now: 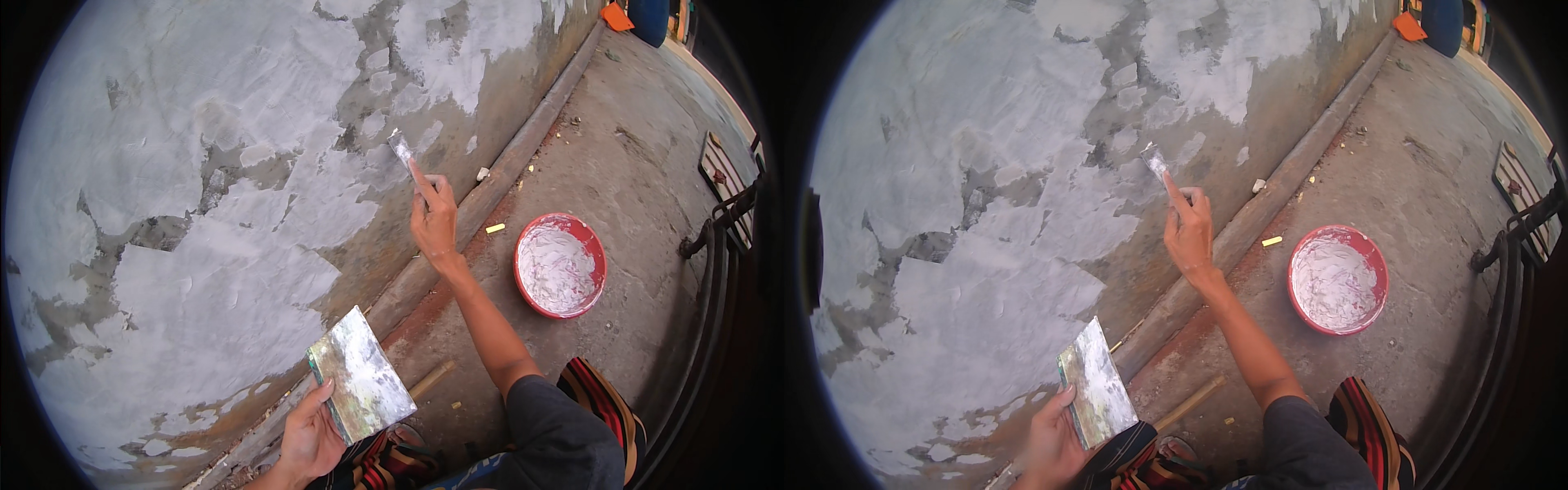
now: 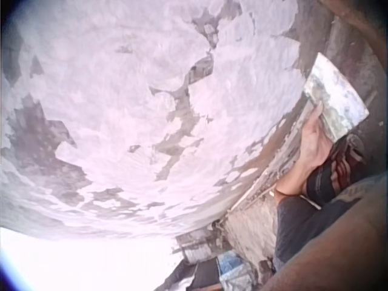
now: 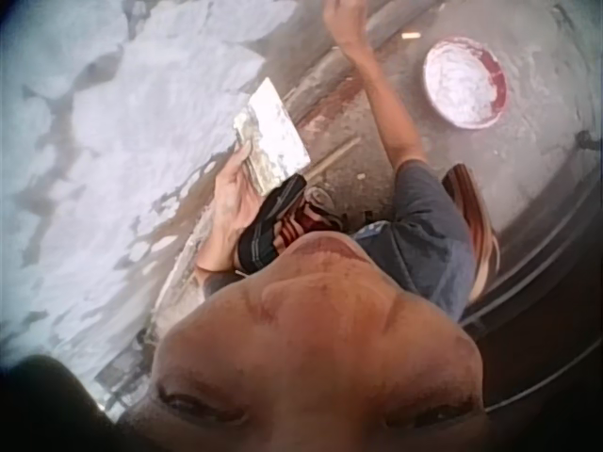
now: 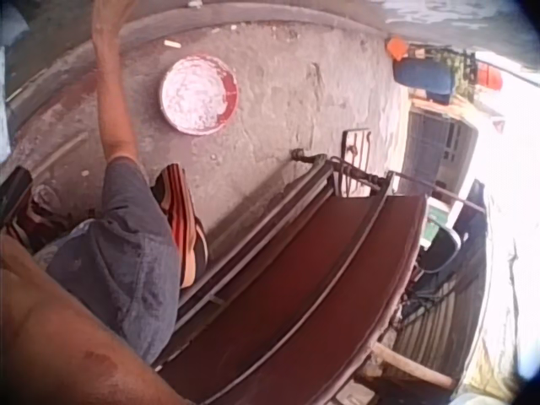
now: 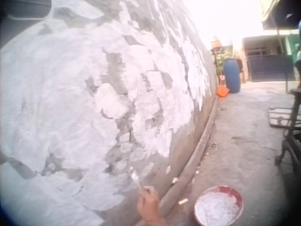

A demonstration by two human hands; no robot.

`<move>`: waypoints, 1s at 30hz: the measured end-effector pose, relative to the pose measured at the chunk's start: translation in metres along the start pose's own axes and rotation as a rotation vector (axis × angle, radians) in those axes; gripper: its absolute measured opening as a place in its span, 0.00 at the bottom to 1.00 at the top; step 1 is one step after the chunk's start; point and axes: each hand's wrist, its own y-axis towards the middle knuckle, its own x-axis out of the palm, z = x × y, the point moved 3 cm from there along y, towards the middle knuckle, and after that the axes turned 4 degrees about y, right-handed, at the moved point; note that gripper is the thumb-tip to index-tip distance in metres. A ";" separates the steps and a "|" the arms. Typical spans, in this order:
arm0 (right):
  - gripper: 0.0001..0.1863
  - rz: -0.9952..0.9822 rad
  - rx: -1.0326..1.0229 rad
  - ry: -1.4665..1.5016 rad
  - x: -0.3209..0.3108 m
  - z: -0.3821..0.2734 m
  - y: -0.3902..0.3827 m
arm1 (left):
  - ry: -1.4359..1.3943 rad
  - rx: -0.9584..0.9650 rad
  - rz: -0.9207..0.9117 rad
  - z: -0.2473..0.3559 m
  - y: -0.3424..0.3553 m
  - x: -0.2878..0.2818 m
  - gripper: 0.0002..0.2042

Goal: The person applies plaster to a wall using a trowel and a smaller tool. They repeatedly scoop plaster from a red bucket, transfer it to the trowel, and spread it onto the wall surface.

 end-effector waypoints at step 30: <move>0.19 -0.244 -0.111 -0.664 -0.065 -0.052 0.067 | 0.024 0.064 -0.037 0.000 0.002 -0.017 0.21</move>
